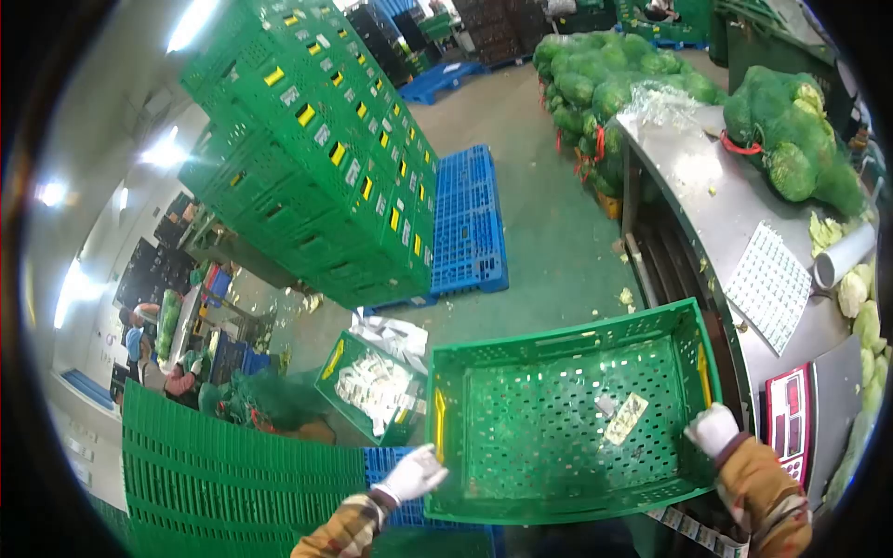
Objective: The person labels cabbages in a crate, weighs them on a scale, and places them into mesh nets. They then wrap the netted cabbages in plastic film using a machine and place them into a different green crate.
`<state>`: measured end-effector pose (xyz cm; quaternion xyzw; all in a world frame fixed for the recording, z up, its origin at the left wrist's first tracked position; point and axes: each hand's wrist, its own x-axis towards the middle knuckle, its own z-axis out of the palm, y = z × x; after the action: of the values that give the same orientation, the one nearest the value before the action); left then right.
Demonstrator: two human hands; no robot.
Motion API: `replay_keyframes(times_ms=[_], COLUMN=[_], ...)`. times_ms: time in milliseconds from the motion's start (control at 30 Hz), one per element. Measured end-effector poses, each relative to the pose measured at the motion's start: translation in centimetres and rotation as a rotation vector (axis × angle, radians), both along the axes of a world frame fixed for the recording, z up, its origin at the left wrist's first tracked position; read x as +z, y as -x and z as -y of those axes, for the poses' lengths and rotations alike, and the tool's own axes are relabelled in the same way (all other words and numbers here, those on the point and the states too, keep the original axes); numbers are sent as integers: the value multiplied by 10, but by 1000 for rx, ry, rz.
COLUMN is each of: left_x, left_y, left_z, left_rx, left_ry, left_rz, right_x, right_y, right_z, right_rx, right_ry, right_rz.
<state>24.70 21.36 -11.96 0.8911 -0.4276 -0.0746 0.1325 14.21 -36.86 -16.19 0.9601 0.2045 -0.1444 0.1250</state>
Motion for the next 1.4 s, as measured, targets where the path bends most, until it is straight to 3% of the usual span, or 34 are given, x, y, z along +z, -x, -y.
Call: replay_keyframes(times_ms=[33,133,233,300,400,500,600,633,767,933,1033,1100,1167,1233,1300,1333,1400], left_x=[0,-10,-3,8,18,25,33,33,47,74,91,115,123,132,117,127,153], left_y=[6,9,25,38,57,65,66,65,74,106,147,191,231,284,307,336,385], left_z=[-2,2,-2,-1,4,21,49,62,115,223,318,397,483,566,650,671,694], left_rx=[16,25,65,63,248,257,93,59,-80,-158,-141,-178,-310,-274,-370,-372,-88], left_ry=[-27,-17,-117,-121,110,175,239,266,313,411,495,532,574,654,616,610,309], left_rz=[-41,97,5,-59,-56,-145,-157,-155,-256,-465,-786,-864,-786,-851,-578,-583,-225], right_x=[-10,-32,-19,3,66,111,119,119,134,151,166,179,187,189,199,200,206], right_y=[15,11,10,12,37,106,196,223,330,417,455,482,516,555,595,618,658], right_z=[-7,2,0,0,-20,-66,-122,-139,-196,-206,-189,-173,-157,-141,-124,-114,-95], right_rx=[-105,-184,-479,-648,-616,-748,-852,-988,-1239,-1507,-1564,-1589,-1599,-1604,-1700,-1744,-1807], right_ry=[-24,-170,-670,-791,-676,-816,-864,-805,-817,-786,-808,-812,-817,-769,-795,-806,-704], right_rz=[138,223,88,60,184,200,363,242,245,347,496,571,626,846,1003,1061,1184])
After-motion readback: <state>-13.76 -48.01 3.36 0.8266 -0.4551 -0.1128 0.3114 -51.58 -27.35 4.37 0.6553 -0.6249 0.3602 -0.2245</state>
